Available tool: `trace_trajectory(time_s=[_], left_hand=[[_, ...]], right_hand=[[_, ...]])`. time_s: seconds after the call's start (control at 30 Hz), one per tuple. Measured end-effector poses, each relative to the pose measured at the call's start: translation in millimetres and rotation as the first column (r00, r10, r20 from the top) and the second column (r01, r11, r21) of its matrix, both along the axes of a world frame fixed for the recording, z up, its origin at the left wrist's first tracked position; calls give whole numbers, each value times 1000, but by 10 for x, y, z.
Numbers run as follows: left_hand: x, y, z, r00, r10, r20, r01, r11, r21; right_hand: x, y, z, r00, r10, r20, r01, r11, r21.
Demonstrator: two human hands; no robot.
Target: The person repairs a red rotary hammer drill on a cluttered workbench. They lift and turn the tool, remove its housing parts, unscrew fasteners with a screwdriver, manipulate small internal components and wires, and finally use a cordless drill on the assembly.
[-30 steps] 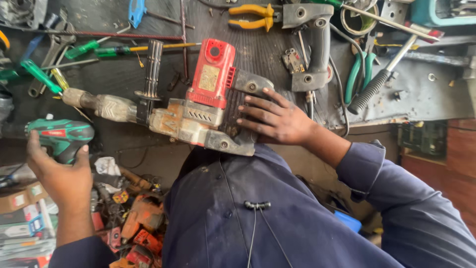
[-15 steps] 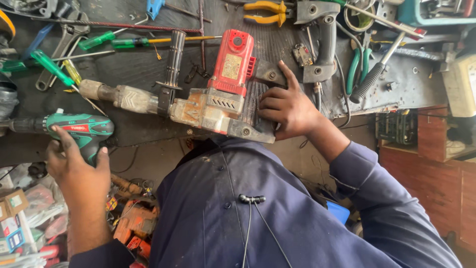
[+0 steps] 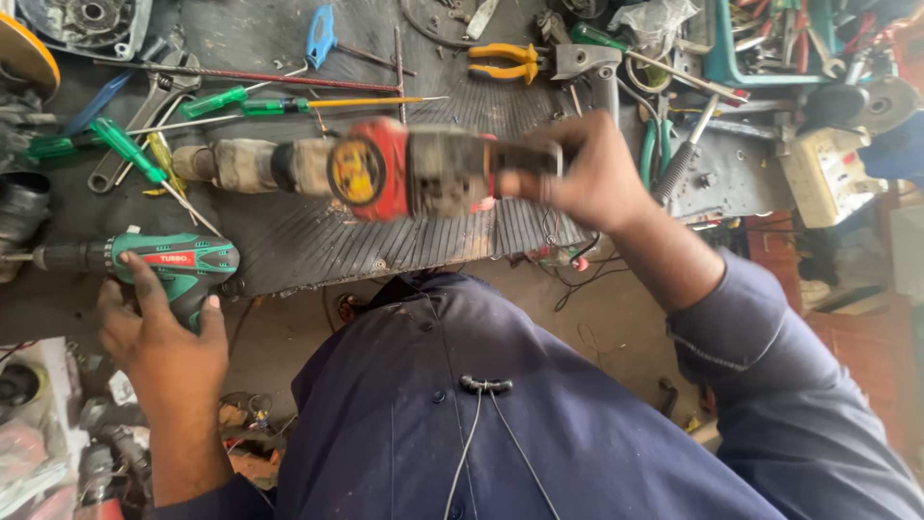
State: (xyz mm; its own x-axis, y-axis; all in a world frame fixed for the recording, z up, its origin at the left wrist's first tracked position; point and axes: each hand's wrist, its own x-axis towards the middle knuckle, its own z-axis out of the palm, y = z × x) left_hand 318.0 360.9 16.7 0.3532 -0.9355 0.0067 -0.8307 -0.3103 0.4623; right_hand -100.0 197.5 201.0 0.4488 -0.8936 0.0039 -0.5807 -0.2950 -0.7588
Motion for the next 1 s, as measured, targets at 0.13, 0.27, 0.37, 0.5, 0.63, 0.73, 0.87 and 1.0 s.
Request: trace_trajectory(time_s=[0.13,0.27,0.37,0.5,0.63,0.73,0.87,1.0], left_hand=[[-15,20,52,999,-12,-40,8,996,-89],[-193,-61,243,988,86,129,-59,978,-203],[-442,-192,388,991,24,129,30,917,-398],[-950,-557,328,889,-185,-419,-42,877,-478],[-1630,-989,24,358,-276,-892,-83,942,-325],[-1939,-1195,-119,324,-232,-917,8,970,-242],[-2119,-1403,-105,654,-173,-736,67,983,-172],[-2211,-1535,18,973,-185,-141,183,983,-24]], right_hand=[[156,-244,182,980,-179,92,150,955,254],[185,-493,172,965,-206,159,147,936,320],[78,-639,122,969,-240,64,209,926,315],[-137,-848,98,966,-81,246,-11,936,352],[-401,-942,33,892,168,419,-311,902,299],[-569,-958,-139,856,158,491,-349,878,326],[-736,-1098,-434,790,116,603,-394,848,353],[-793,-1241,-703,761,-17,648,-257,910,326]])
